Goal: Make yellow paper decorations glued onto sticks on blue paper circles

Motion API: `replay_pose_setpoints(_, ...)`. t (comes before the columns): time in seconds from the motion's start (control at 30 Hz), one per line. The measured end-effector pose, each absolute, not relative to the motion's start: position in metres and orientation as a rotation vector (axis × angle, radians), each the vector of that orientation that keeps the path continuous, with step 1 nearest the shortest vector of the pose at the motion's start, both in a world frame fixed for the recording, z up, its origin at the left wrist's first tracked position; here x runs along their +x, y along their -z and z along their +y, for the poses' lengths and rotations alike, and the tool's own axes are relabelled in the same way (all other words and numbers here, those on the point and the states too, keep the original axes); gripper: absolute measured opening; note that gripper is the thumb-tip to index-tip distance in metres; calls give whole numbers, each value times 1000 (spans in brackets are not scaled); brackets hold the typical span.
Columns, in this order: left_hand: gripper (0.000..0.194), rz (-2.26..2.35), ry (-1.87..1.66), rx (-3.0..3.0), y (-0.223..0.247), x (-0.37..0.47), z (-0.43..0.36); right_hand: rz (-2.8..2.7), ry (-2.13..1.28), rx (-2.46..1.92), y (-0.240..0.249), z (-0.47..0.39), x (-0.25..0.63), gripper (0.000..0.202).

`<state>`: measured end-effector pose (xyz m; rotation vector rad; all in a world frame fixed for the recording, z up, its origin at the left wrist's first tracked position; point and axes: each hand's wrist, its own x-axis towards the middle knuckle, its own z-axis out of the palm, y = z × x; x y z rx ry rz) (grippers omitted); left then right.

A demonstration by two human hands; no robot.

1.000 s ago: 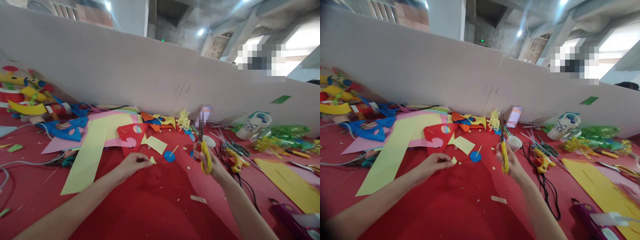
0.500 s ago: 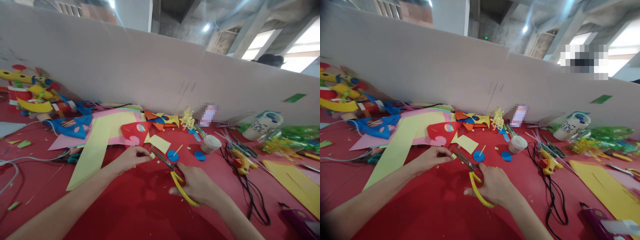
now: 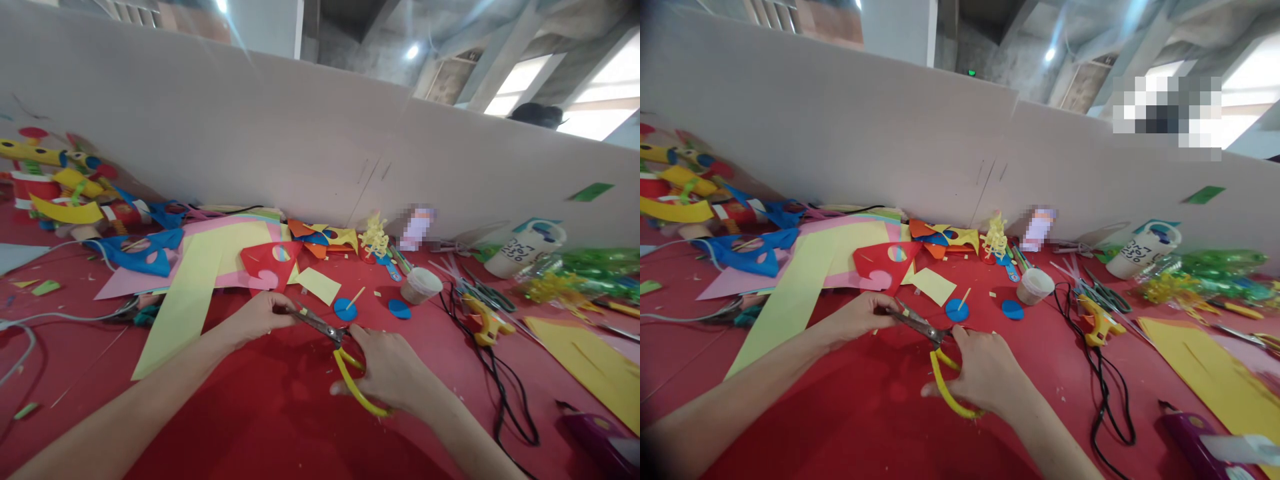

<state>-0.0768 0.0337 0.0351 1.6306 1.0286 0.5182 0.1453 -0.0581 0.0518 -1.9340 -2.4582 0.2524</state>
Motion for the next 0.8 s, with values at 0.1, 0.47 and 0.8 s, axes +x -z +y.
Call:
replay_pose_setpoints(0.1,17,1028,-505,1648,-34,-78,35,-2466,-256,-1923,-50,-57,146,59)
replay_pose_setpoints(0.47,18,1033,-470,1642,-34,-79,36,-2458,-312,-1888,-50,-54,151,57)
replay_pose_setpoints(0.8,18,1059,-476,1571,-34,-80,34,-2458,-277,-1879,-42,-48,157,43)
